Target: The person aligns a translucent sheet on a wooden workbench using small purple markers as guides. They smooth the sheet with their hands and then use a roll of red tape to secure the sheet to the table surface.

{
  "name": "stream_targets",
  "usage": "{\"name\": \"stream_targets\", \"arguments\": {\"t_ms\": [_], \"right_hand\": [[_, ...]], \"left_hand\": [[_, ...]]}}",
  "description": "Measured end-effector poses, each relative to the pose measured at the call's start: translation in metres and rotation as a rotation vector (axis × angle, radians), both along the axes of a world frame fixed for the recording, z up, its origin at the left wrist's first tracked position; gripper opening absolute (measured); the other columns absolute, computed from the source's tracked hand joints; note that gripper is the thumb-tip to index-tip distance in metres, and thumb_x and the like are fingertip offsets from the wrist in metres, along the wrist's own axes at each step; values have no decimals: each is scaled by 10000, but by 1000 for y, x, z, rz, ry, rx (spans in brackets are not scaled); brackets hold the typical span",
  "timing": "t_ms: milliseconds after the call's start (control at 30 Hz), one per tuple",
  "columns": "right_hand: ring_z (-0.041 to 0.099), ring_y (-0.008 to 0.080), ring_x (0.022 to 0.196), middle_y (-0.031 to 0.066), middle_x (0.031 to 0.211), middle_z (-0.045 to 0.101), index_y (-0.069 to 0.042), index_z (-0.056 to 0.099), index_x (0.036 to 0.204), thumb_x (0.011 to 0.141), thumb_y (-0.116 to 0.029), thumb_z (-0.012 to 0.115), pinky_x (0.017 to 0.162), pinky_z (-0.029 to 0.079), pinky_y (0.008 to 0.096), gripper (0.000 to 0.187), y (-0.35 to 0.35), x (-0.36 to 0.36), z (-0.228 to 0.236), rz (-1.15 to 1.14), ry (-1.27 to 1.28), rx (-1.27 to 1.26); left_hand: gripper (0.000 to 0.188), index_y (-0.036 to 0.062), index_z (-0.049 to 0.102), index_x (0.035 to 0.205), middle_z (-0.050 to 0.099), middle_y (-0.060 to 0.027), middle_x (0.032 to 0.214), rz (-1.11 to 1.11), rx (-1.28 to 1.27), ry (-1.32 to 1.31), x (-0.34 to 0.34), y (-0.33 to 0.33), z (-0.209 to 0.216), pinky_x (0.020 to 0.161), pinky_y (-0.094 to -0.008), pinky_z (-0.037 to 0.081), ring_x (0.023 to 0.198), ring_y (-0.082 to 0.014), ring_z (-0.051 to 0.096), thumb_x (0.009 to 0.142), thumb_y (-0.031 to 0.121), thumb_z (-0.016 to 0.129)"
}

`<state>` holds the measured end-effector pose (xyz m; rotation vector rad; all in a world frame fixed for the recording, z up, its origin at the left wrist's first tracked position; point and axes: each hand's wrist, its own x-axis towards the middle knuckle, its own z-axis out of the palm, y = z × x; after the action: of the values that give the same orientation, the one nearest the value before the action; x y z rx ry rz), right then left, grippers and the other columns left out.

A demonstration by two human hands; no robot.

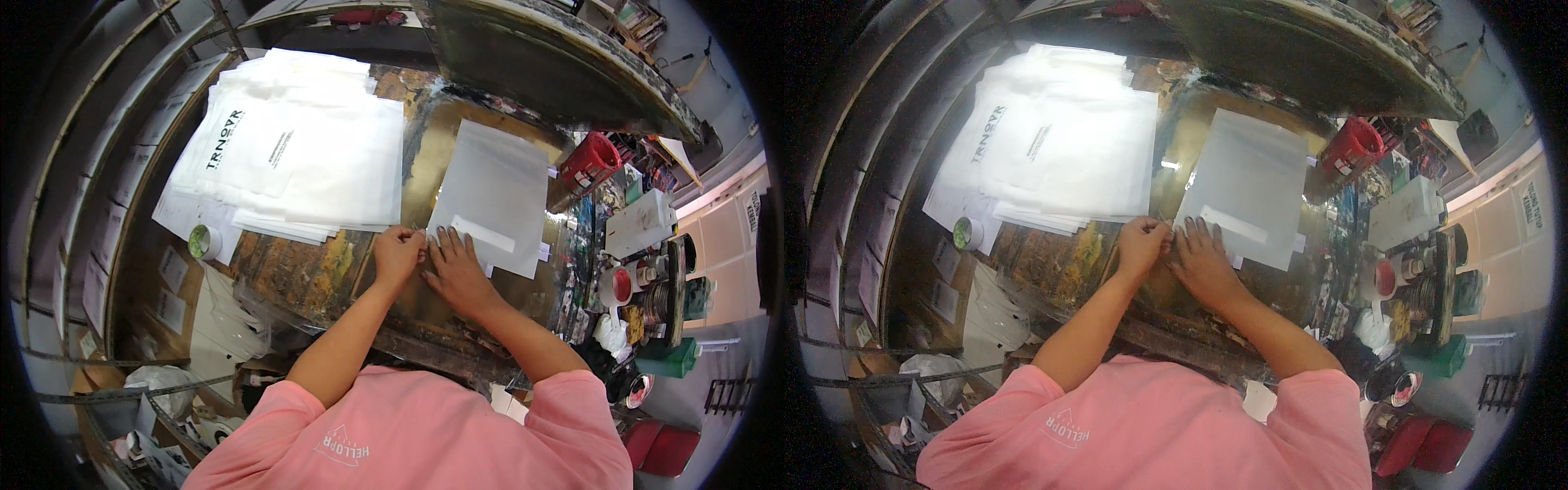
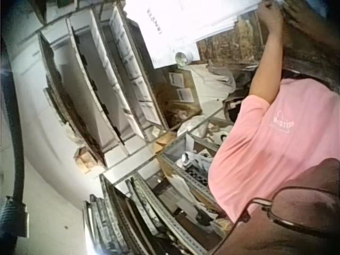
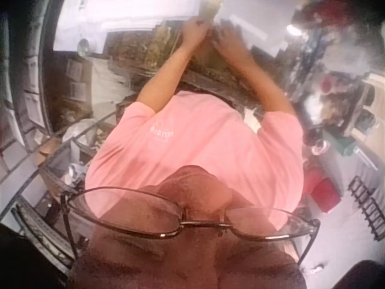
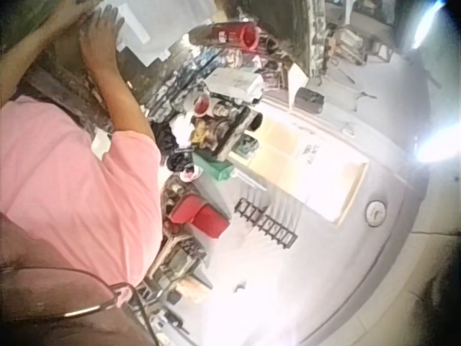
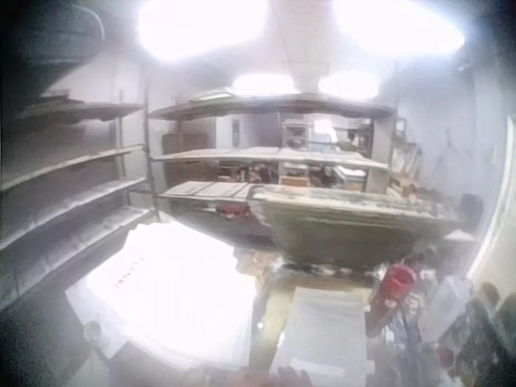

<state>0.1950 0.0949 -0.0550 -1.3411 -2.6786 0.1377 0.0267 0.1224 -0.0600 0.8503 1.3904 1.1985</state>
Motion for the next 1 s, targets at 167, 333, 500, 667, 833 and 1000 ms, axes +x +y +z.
{"name": "stream_targets", "arguments": {"t_ms": [167, 333, 500, 667, 833, 1000], "right_hand": [[317, 494, 1501, 340, 1583, 371, 97, 417, 1512, 1060, -456, 503, 1222, 234, 636, 720, 3, 0, 0, 22, -32, -7], [323, 493, 1499, 337, 1582, 376, 90, 426, 1513, 1068, -464, 485, 1219, 241, 636, 713, 1, -1, 2, 7, -56, 10], [336, 484, 1495, 329, 1581, 386, 79, 429, 1516, 1073, -474, 471, 1219, 242, 633, 710, 3, 2, 2, 11, -44, 24], [354, 466, 1492, 319, 1576, 402, 68, 442, 1513, 1074, -481, 461, 1215, 255, 630, 702, 4, -2, 3, -18, -78, -4], [370, 459, 1482, 316, 1558, 422, 67, 474, 1490, 1067, -482, 471, 1212, 264, 625, 693, 2, -1, 6, -18, -44, 26], [382, 460, 1473, 312, 1550, 431, 67, 488, 1477, 1065, -481, 479, 1209, 272, 623, 686, 2, -2, 7, -16, -62, 38]], "left_hand": [[180, -55, 668, 894, 716, -112, 758, 37, 14, -71, 3, 8, -1, 573, -270, 582, 631, -147, 684, 943, 104, 737], [155, -64, 658, 880, 708, -126, 756, 51, -34, -121, -2, 22, 13, 578, -280, 593, 622, -157, 684, 929, 68, 724], [123, -62, 649, 846, 697, -140, 745, 38, -43, -162, 4, 44, 27, 552, -291, 576, 591, -169, 662, 898, 25, 719], [120, -60, 632, 813, 685, -143, 734, 17, -2, -187, 8, 69, 41, 534, -299, 558, 567, -183, 639, 886, -4, 708], [109, -71, 629, 824, 688, -150, 754, 35, 33, -263, 14, 96, 64, 537, -299, 559, 577, -190, 637, 885, -25, 707], [109, -82, 633, 837, 691, -161, 765, 36, 77, -275, 16, 112, 83, 553, -292, 572, 591, -191, 647, 882, -28, 717]]}}
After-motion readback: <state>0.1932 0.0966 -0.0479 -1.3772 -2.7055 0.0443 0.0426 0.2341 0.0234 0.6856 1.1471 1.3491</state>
